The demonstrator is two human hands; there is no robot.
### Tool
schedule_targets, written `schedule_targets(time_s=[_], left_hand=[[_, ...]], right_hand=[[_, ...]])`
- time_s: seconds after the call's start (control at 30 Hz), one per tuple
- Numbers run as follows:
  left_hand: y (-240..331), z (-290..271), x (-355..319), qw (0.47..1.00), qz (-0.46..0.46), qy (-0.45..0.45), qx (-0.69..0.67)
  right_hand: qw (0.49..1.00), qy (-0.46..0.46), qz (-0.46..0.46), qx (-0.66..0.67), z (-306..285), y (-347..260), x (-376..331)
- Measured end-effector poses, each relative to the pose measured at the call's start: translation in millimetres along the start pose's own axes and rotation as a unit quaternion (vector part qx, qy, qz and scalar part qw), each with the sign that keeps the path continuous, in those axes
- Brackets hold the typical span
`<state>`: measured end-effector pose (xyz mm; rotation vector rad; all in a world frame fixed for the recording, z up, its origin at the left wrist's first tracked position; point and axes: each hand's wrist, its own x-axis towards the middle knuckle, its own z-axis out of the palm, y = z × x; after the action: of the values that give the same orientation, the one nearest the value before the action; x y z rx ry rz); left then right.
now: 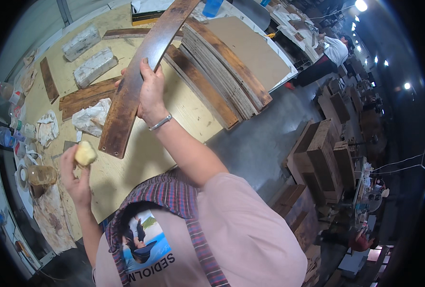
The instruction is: The person wipes a wooden board with a cloth and applies a finishing substance using a sponge, rubbing it thoroughly over the surface and along the edges.
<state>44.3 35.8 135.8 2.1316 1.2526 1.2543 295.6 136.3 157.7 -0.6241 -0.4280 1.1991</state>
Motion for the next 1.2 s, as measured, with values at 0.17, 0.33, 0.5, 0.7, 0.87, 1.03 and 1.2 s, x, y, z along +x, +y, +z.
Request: schedule_targets(time_s=[0.17, 0.33, 0.5, 0.7, 0.87, 1.03, 1.2], left_hand=[[6.8, -8.4, 4.7, 0.999, 0.01, -0.032, -0.012], [-1.9, -7.8, 5.8, 0.999, -0.025, 0.039, -0.008], [24.3, 15.7, -8.2, 0.989, 0.125, -0.073, -0.03], [17.4, 9.6, -14.5, 0.991, 0.108, -0.064, -0.048], [26.7, 23.8, -8.1, 0.983, 0.127, -0.117, -0.063], [23.7, 19.1, -20.8, 0.984, 0.105, -0.109, -0.09], [18.1, 16.3, -15.2, 0.983, 0.087, -0.147, -0.067]], right_hand=[[0.999, -0.029, 0.007, -0.014, -7.5, 1.2, 3.6], [0.999, -0.042, 0.003, -0.019, -6.5, 0.2, 4.2], [0.998, -0.047, -0.035, -0.025, -1.5, 2.3, 3.4], [0.997, -0.039, -0.056, -0.026, -1.5, -8.2, 1.4], [0.998, -0.034, -0.037, -0.03, -5.1, -5.0, -1.0], [0.998, -0.026, -0.048, -0.028, -10.3, -2.9, -3.2], [0.997, -0.05, -0.051, -0.028, -12.4, 1.7, -1.2]])
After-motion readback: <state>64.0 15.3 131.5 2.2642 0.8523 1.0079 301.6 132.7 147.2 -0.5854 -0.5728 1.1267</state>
